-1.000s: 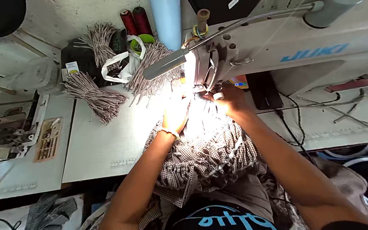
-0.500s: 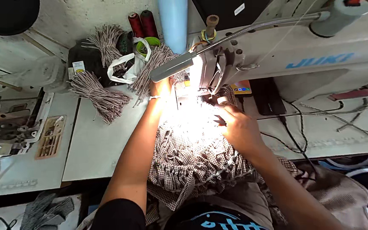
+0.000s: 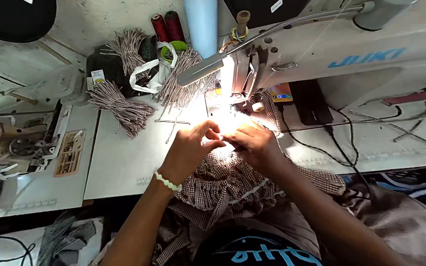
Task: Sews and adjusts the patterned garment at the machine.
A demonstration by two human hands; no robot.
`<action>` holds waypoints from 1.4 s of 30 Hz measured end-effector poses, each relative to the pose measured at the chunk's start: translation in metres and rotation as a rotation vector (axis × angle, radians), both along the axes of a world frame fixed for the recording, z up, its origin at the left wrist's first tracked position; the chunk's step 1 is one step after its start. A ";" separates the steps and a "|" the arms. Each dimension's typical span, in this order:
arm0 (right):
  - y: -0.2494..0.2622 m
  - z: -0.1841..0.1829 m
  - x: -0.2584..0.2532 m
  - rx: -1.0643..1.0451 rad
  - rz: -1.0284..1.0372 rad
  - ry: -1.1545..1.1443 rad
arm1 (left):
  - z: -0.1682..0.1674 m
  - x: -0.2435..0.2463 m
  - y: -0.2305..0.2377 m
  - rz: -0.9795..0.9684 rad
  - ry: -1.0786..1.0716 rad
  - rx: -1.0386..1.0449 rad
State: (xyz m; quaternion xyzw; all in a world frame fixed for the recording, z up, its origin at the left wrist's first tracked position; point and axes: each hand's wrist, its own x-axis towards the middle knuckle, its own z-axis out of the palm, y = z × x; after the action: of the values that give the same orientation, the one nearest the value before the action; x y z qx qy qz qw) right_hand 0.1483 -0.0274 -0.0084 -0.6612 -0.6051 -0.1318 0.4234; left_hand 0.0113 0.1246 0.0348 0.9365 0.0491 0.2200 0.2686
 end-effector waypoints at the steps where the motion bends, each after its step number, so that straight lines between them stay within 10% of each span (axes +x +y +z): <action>1: -0.001 0.000 -0.002 0.011 0.009 0.018 | -0.002 -0.002 -0.003 -0.010 -0.006 -0.027; 17: -0.037 0.013 -0.006 -0.095 -0.152 0.126 | -0.011 0.000 -0.039 0.134 -0.135 0.332; 30: -0.026 0.032 -0.035 0.114 0.108 1.830 | -0.021 0.004 -0.086 0.273 -0.487 -0.920; 37: -0.026 0.026 -0.042 0.221 0.158 1.778 | -0.021 0.005 -0.087 0.294 -0.477 -1.058; 42: -0.028 0.013 -0.045 0.283 0.047 1.345 | -0.024 0.007 -0.090 0.298 -0.523 -0.997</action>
State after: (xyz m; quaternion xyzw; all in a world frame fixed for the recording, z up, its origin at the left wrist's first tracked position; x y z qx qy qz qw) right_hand 0.1035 -0.0552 0.0048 -0.5243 -0.2020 0.2391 0.7920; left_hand 0.0186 0.0342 0.0112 0.5942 0.2100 0.4299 0.6465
